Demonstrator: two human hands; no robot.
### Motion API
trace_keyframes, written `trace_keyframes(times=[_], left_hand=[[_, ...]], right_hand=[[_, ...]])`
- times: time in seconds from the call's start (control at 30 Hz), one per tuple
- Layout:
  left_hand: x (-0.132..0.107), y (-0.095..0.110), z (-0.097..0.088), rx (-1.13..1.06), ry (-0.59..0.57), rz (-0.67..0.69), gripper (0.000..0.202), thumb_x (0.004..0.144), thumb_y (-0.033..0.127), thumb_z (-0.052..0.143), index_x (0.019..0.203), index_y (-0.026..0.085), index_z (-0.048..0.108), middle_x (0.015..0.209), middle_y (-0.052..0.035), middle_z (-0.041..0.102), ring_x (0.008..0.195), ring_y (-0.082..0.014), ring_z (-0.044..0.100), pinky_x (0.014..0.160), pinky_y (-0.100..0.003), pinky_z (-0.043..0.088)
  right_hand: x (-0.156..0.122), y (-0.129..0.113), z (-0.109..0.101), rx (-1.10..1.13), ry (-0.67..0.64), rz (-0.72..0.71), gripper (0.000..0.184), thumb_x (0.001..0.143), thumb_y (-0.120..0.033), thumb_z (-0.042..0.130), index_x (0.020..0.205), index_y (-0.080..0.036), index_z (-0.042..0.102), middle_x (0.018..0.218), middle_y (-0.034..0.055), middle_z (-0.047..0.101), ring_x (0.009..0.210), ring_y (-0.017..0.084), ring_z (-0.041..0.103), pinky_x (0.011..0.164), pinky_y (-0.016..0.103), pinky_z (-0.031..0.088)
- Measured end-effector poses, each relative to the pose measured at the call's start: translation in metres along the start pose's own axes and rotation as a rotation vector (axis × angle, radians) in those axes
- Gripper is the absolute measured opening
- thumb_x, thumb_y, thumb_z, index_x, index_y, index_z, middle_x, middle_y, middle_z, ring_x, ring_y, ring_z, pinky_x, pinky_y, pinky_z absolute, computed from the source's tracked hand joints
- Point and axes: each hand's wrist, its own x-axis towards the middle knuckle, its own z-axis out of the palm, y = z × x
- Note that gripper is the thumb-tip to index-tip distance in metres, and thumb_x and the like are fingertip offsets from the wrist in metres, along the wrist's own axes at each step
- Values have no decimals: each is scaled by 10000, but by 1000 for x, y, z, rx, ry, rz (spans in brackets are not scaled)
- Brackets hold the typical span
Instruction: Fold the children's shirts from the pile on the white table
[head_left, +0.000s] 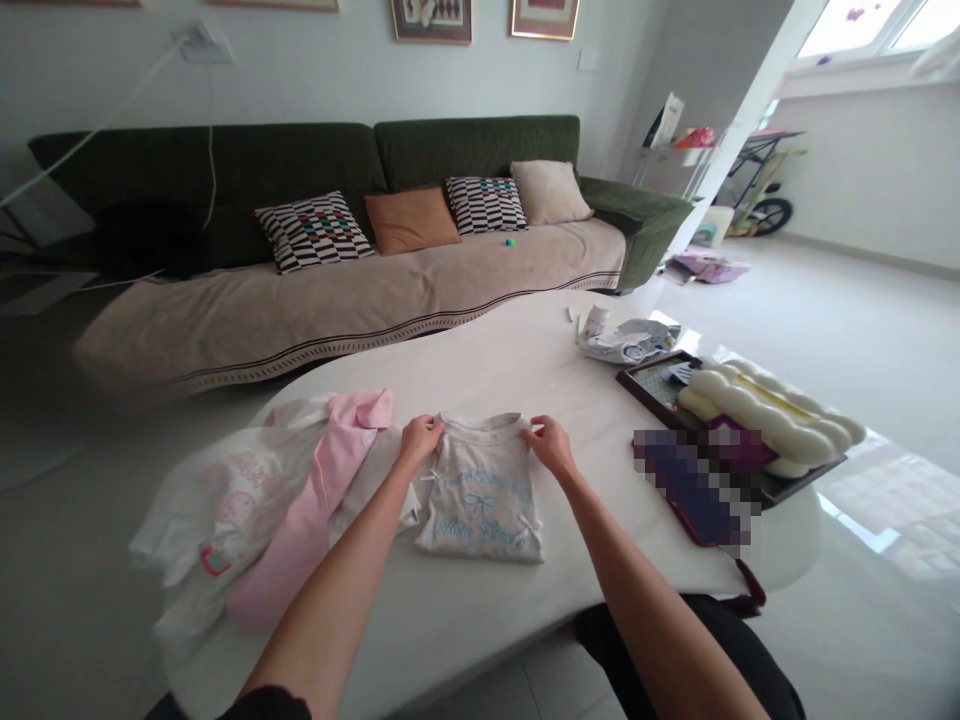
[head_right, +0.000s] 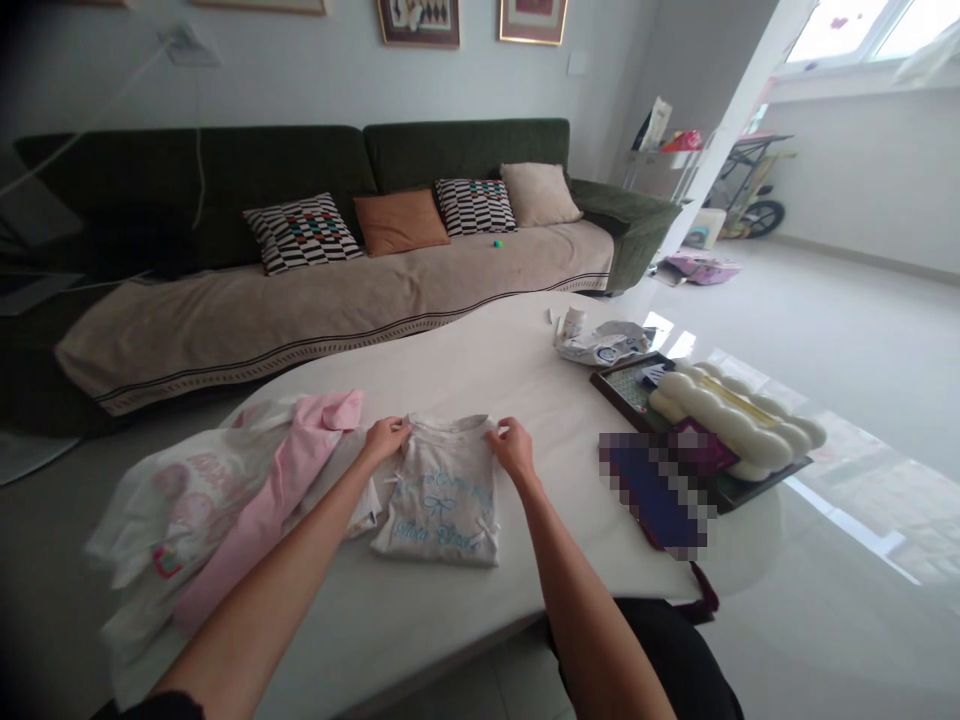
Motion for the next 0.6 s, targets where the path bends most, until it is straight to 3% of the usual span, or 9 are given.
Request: trace_keyframes(times=[0.1,0.27,0.3,0.37,0.43,0.6], left_hand=[[10,4,-13,-55,-138,17,126,616,166,616,742,171,610,628,-21,620,717,-182,611,690,-278,440],[20,9,-36,-469,-640,-87,227,621,76,547,829,168,544,680,-1,618,611,-113,598,666,-264,472],[22,9,-36,-527,-693,-137,225,617,54,533,814,161,532,681,-4,613,601,-112,597,658,-267,476],[24,8,-29,-541,-664,-241,195,619,26,501,770,149,509,653,-7,593,556,-117,588,606,-268,482],[24,6,-18,-508,-560,-316,159,642,26,475,746,147,486,616,-3,571,508,-121,573,545,-262,475],[4,-10,0,-473,-289,-305,101,732,157,520,812,171,460,598,35,557,506,-93,556,555,-226,456]], right_hand=[[8,0,-3,138,-101,-9,146,674,-283,550,786,-189,540,607,-26,563,632,130,571,634,264,458],[10,2,-15,420,-285,2,167,681,-278,540,819,-197,492,696,-22,594,658,108,590,635,254,486],[12,3,-14,474,-310,29,177,671,-261,553,822,-197,486,687,-24,591,649,108,590,634,258,491],[18,4,-8,535,-317,92,201,651,-218,573,824,-193,473,628,-39,567,584,101,575,597,256,494],[23,7,1,511,-258,134,225,653,-189,574,846,-194,459,563,-61,532,501,88,536,532,234,481],[8,17,14,393,-101,159,226,730,-233,538,937,-183,466,567,-45,545,473,82,522,475,191,442]])
